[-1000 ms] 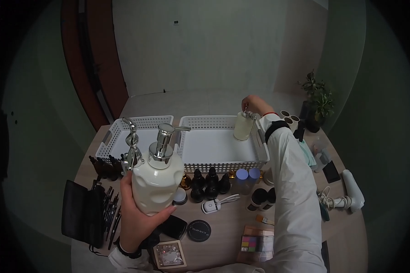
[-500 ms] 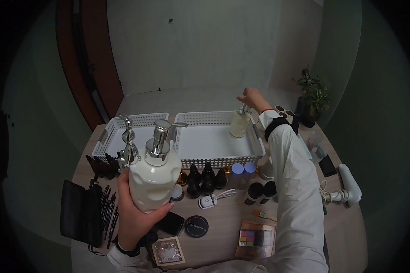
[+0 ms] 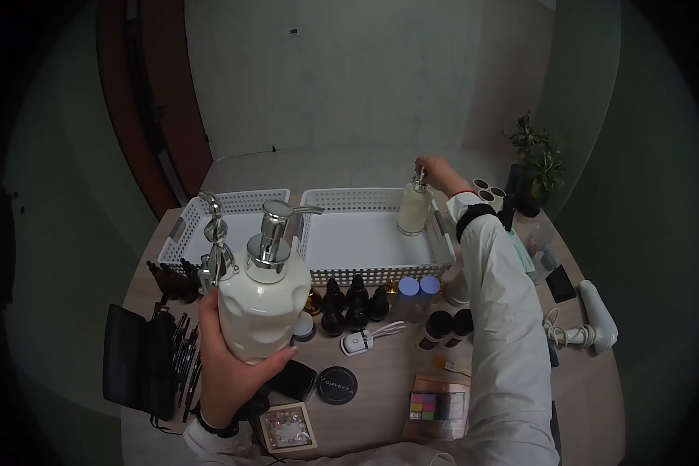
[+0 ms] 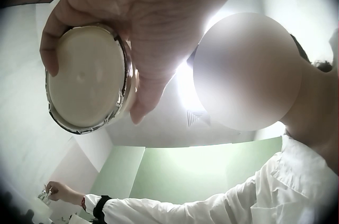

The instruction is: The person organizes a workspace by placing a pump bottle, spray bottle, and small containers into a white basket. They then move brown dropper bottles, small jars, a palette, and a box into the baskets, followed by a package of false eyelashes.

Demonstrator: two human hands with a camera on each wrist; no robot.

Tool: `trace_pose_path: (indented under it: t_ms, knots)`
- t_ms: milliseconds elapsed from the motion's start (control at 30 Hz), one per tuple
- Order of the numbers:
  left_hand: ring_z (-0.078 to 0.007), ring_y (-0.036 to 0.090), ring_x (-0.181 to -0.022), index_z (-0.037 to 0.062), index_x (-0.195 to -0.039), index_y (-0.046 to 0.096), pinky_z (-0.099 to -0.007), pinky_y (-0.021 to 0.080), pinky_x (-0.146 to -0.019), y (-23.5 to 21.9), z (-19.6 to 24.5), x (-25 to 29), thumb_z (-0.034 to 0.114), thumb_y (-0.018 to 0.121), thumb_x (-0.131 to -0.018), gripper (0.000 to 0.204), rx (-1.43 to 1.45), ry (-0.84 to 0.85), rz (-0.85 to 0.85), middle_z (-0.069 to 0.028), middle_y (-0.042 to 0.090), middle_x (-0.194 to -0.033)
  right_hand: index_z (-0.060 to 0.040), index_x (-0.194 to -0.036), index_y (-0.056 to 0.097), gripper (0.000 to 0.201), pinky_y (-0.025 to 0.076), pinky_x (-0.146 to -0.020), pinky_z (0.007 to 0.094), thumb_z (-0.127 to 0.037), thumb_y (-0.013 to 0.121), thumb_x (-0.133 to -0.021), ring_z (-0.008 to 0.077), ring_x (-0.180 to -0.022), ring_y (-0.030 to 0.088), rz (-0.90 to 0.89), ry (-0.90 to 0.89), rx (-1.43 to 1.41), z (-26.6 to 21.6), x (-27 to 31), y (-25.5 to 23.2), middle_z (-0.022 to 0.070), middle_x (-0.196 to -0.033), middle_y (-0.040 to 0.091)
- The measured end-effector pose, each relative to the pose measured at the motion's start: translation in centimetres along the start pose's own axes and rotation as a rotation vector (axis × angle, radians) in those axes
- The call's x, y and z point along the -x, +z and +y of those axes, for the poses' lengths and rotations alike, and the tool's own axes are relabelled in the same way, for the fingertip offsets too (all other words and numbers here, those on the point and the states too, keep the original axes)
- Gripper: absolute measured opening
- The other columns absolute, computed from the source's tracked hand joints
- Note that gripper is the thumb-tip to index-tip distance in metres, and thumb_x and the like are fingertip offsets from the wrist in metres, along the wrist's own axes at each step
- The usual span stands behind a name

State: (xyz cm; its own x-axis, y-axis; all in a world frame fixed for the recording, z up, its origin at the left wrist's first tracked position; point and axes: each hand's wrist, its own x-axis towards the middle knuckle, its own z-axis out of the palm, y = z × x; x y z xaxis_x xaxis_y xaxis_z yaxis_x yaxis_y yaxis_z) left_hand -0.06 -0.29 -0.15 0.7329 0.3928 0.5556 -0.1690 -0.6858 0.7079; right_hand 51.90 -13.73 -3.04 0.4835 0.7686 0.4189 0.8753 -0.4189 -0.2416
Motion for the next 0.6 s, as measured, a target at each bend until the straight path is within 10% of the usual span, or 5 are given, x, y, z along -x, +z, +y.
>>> trace_pose_path:
  t_ms: [600]
  knots:
    - [-0.0278,0.050,-0.111,-0.0023,-0.130,0.027,-0.0380,0.044,-0.091,0.0,0.0,0.2,0.022,0.086,-0.061,0.095,0.013,-0.043,-0.023,-0.0184,0.042,-0.122,-0.0014,-0.088,0.063,0.020,0.049,-0.070,0.0375,0.000,0.070,-0.069,0.0300,-0.078,0.062,-0.082,0.018,0.086,-0.7,-0.2,-0.8,0.0146,-0.084,0.063]
